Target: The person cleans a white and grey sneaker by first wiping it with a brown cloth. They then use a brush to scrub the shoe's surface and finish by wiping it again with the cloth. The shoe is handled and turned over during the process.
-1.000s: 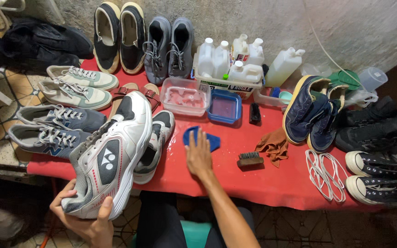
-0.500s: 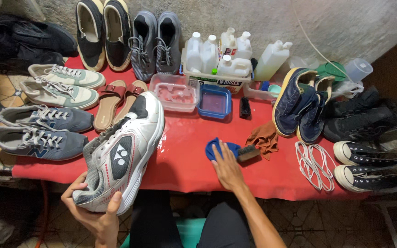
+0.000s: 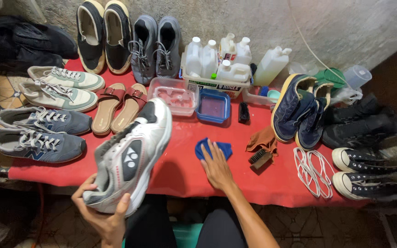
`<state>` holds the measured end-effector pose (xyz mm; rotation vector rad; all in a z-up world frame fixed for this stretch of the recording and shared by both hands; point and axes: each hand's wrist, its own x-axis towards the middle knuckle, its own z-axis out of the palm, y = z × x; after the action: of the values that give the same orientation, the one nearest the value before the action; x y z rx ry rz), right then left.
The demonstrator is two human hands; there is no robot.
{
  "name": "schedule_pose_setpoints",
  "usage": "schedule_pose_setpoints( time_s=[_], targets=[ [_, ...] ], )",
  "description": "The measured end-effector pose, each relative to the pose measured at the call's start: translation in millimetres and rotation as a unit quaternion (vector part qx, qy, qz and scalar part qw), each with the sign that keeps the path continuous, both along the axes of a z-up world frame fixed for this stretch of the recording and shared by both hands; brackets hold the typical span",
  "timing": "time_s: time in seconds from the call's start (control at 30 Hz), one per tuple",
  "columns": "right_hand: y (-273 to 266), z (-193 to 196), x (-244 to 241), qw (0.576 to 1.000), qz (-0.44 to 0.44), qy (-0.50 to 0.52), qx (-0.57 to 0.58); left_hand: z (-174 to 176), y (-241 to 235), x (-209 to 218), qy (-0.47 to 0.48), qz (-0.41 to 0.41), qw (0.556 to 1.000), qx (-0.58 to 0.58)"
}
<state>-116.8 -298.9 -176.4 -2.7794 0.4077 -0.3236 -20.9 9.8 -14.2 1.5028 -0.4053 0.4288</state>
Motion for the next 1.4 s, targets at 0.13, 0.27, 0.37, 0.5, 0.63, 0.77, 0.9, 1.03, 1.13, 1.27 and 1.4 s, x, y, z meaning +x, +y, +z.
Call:
schedule_pose_setpoints(
  time_s=[0.13,0.27,0.37,0.5,0.63,0.77,0.9,1.03,1.13,1.27,1.4],
  targets=[
    [-32,24,31,0.996,-0.042,0.059,0.049,-7,-7,-2,0.002,-0.025,1.0,0.012],
    [-69,7,18,0.992,-0.112,0.047,0.031,-24,-12,0,0.022,-0.063,0.996,0.062],
    [-78,-14,-4,0.993,-0.12,-0.005,-0.017,-34,-24,5,0.064,-0.112,0.987,0.1],
    [-69,-15,-28,0.993,-0.105,-0.035,-0.045,-62,-55,24,0.157,-0.198,0.959,0.126],
    [-52,-1,-52,0.991,-0.13,0.025,0.025,-83,-82,40,0.137,-0.22,0.957,0.131],
    [-49,1,-77,0.996,-0.085,0.011,0.029,-85,-101,41,0.121,-0.253,0.946,0.164],
    [-60,-4,-95,0.996,-0.03,-0.041,0.079,-99,-114,41,0.148,-0.283,0.935,0.151],
    [-74,-14,-108,0.991,-0.041,-0.062,0.111,-82,-114,43,0.169,-0.268,0.937,0.149],
    [-73,-9,-111,0.991,-0.071,-0.048,0.106,-82,-110,44,0.179,-0.273,0.935,0.141],
    [-65,29,-123,0.94,-0.155,-0.186,0.239,-96,-109,45,0.133,-0.269,0.936,0.184],
    [-74,61,-153,0.877,-0.256,-0.293,0.282,-111,-111,48,0.072,-0.257,0.941,0.209]
  ],
)
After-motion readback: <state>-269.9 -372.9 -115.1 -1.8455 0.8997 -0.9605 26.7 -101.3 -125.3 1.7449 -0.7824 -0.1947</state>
